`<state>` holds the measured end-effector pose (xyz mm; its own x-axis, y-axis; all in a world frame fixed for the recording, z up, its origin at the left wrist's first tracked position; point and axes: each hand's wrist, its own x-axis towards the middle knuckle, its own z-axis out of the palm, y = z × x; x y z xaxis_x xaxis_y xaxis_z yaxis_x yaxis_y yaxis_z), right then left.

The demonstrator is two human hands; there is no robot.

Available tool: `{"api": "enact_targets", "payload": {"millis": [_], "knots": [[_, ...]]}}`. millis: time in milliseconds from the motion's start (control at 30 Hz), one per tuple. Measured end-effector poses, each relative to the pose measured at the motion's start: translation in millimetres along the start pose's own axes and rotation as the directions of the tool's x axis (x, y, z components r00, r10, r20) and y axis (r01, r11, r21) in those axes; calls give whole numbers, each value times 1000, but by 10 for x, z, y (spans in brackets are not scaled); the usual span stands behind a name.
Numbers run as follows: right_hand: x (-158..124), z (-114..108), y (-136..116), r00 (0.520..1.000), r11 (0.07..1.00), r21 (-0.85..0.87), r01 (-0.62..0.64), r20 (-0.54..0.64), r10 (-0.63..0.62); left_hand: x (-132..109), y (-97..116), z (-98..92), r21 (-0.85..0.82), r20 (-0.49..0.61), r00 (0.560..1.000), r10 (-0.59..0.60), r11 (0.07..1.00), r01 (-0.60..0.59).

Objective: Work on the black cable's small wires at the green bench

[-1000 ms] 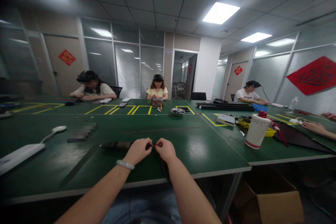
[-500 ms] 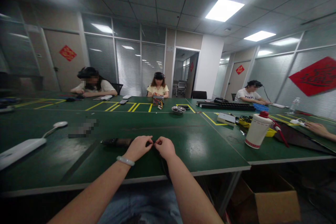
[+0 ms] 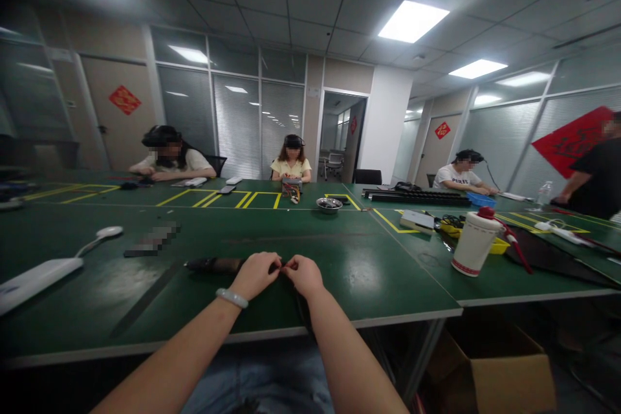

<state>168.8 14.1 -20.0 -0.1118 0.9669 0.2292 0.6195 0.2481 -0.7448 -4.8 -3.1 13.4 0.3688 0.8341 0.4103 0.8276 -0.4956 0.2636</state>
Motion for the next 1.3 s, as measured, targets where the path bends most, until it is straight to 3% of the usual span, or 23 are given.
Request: {"api": "enact_targets", "payload": {"millis": [433,567,1167,1300], "knots": [[-28,-14,-17,1000,1000,27,-6,-11,6,-46,-68,53,-2,-62,996,70,998,-71],[-11,-20,-18,999,999,36,-11,-48,13,-40,-73,45,-23,-60,996,60,998,-62],[0,-1,-19,999,998,44,-47,29,45,-25,-67,31,-1,-19,999,48,999,-48],[-19,-9,-39,1000,1000,-13,-14,-5,14,-19,-30,18,32,-9,1000,30,999,-30]]}}
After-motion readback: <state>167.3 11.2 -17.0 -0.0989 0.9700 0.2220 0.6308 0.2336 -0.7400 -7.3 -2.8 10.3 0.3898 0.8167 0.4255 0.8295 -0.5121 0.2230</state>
